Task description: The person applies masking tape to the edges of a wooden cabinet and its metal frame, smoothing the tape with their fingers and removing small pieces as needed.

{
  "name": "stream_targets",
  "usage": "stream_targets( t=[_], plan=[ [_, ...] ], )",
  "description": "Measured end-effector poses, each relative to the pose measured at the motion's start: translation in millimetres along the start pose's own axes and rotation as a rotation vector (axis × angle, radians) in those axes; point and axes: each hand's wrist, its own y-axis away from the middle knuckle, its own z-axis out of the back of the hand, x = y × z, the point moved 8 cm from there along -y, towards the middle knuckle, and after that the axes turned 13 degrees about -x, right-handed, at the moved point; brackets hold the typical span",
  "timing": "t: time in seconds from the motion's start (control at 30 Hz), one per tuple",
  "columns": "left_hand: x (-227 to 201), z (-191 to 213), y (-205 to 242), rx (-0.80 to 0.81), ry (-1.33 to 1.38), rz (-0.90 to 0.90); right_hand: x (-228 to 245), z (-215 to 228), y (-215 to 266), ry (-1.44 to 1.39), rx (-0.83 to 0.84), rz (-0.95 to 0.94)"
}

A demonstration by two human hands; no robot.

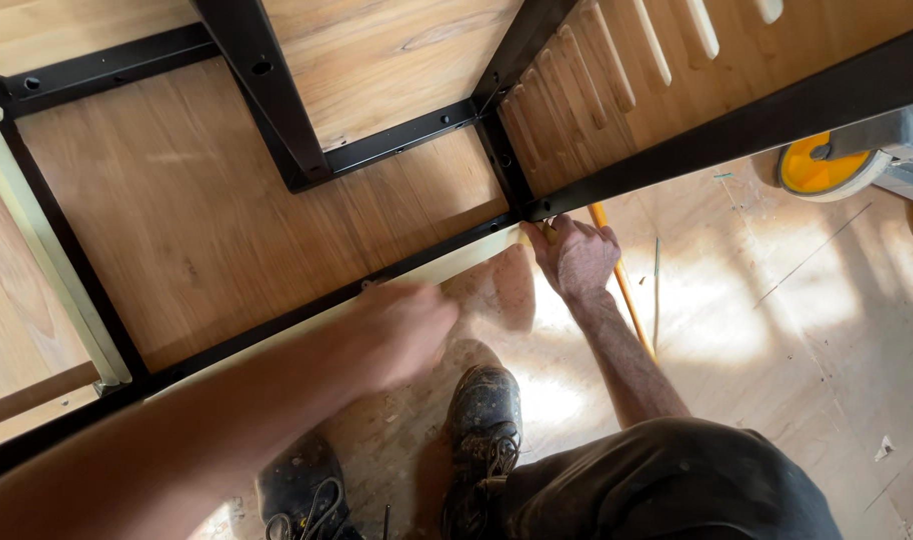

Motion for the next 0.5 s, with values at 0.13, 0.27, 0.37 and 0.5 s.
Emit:
stream_targets(
  t=[0.13,0.27,0.37,0.5],
  plan=[
    [12.5,-28.3,-188.3,-0.392,0.279,0.194,1.2,8.1,-1.7,-0.051,0.148,-0.082],
    [11.0,-45.0,-210.2,-0.646,0.344,0.206,-4.4,23.0,-0.7,-0.067,0.094,-0.093],
    [1.2,-43.7,-198.7,-0.909,0.288,0.143,-6.1,27.7,-3.3,-0.099,0.047,0.021],
    [-5.8,-46.1,-190.0,-1.188,0.134,0.026,2.7,26.7,-10.9,-0.292,0.203,0.032]
  ],
)
